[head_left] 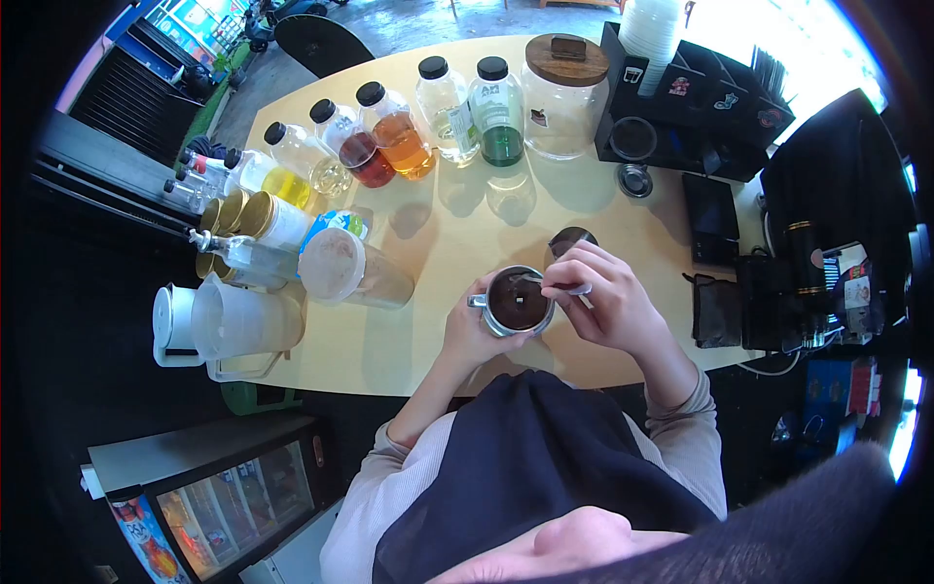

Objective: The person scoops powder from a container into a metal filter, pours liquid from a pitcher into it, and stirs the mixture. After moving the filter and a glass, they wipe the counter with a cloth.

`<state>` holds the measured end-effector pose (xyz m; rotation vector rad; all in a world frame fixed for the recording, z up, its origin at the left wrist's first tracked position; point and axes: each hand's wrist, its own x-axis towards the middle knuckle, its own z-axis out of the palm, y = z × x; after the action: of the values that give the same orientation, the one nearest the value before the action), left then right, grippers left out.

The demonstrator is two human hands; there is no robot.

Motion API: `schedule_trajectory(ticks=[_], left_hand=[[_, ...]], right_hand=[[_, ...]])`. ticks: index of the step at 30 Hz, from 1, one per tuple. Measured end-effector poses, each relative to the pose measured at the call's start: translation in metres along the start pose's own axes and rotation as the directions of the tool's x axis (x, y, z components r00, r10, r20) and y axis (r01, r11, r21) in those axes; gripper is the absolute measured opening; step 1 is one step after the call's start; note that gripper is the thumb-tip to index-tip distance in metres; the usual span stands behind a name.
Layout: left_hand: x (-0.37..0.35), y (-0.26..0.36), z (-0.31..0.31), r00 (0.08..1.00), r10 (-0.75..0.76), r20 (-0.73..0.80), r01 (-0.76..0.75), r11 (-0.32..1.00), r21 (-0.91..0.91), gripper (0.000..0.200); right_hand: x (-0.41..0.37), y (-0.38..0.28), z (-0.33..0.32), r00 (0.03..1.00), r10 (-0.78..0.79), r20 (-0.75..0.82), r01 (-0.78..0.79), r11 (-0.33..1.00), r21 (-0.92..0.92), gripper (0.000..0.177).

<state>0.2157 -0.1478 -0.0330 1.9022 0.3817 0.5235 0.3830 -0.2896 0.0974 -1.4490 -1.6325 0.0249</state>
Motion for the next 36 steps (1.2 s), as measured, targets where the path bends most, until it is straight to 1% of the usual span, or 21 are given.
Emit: schedule_trajectory(ticks=[1, 3, 4, 6, 10, 12, 13, 15, 19, 21, 22, 24, 25, 27, 28, 30, 34, 36], left_hand=[[0.0, 0.0, 0.0, 1.0, 0.008, -0.001, -0.008, 1.0, 0.013, 0.082], [-0.001, 0.0, 0.0, 1.0, 0.016, -0.003, -0.016, 1.0, 0.027, 0.082], [-0.001, 0.001, 0.001, 1.0, -0.002, -0.005, 0.002, 0.999, 0.037, 0.082], [-0.001, 0.001, 0.001, 1.0, -0.019, -0.006, 0.02, 0.999, 0.046, 0.082], [0.0, 0.002, 0.001, 1.0, -0.017, -0.001, 0.017, 1.0, 0.024, 0.083], [-0.001, 0.0, 0.001, 1.0, -0.019, -0.002, 0.019, 0.999, 0.029, 0.083], [-0.001, -0.005, 0.002, 1.0, -0.019, -0.001, 0.019, 1.0, 0.015, 0.084], [-0.001, -0.008, 0.002, 1.0, -0.019, 0.001, 0.019, 1.0, 0.001, 0.084], [-0.001, -0.003, 0.0, 1.0, -0.007, 0.012, 0.007, 1.0, 0.009, 0.085], [-0.001, 0.0, 0.0, 1.0, 0.0, 0.01, 0.0, 1.0, 0.015, 0.085], [-0.001, 0.001, 0.0, 1.0, -0.002, 0.004, 0.002, 1.0, 0.006, 0.085], [-0.001, 0.002, -0.001, 1.0, -0.005, -0.004, 0.005, 1.0, -0.002, 0.084], [-0.001, 0.003, -0.001, 1.0, -0.004, 0.0, 0.004, 1.0, 0.001, 0.084], [-0.001, 0.002, -0.001, 1.0, -0.003, 0.003, 0.003, 1.0, 0.004, 0.084], [-0.001, 0.0, 0.0, 1.0, 0.004, 0.003, -0.004, 1.0, -0.014, 0.084], [0.0, -0.001, 0.0, 1.0, 0.01, 0.003, -0.01, 0.999, -0.032, 0.085], [0.0, -0.004, 0.0, 1.0, 0.003, 0.011, -0.003, 0.999, -0.04, 0.086], [-0.001, -0.005, 0.0, 1.0, 0.01, 0.012, -0.01, 0.999, -0.035, 0.086]], right_hand=[[-0.002, -0.002, -0.001, 1.0, 0.0, 0.0, 0.0, 1.0, 0.001, 0.016], [-0.005, -0.007, -0.004, 0.999, -0.016, 0.034, 0.02, 0.989, -0.146, 0.02], [-0.006, -0.008, -0.003, 0.999, -0.015, 0.035, 0.02, 0.989, -0.145, 0.02], [-0.006, -0.009, 0.0, 0.996, -0.085, 0.037, 0.091, 0.972, -0.217, 0.022], [-0.005, -0.004, 0.006, 0.994, -0.105, 0.038, 0.111, 0.976, -0.186, 0.021], [-0.005, -0.003, 0.007, 0.998, 0.006, 0.056, -0.009, 0.998, 0.055, 0.018], [-0.005, -0.002, 0.006, 0.998, 0.006, 0.056, -0.009, 0.998, 0.055, 0.018], [-0.006, 0.0, 0.002, 0.996, 0.029, 0.09, -0.046, 0.98, 0.194, 0.015], [-0.002, 0.004, 0.003, 0.996, 0.033, 0.083, -0.049, 0.977, 0.209, 0.013], [-0.003, 0.01, 0.009, 0.999, 0.011, 0.039, -0.015, 0.994, 0.112, 0.015], [-0.003, 0.009, 0.009, 0.999, 0.011, 0.038, -0.016, 0.994, 0.112, 0.015], [-0.002, 0.005, 0.006, 1.0, -0.012, 0.022, 0.014, 0.998, -0.062, 0.019], [-0.002, 0.002, 0.005, 1.0, -0.011, 0.023, 0.013, 0.998, -0.061, 0.019], [-0.002, -0.004, 0.002, 0.997, -0.046, 0.06, 0.058, 0.973, -0.222, 0.023], [-0.002, -0.006, 0.001, 0.997, -0.046, 0.059, 0.058, 0.973, -0.222, 0.023], [-0.003, -0.01, 0.0, 0.993, -0.033, 0.118, 0.056, 0.979, -0.198, 0.024], [-0.006, -0.007, -0.001, 0.997, -0.017, 0.078, 0.028, 0.989, -0.147, 0.023], [-0.005, -0.007, -0.007, 0.994, 0.079, 0.075, -0.082, 0.996, 0.042, 0.02]])
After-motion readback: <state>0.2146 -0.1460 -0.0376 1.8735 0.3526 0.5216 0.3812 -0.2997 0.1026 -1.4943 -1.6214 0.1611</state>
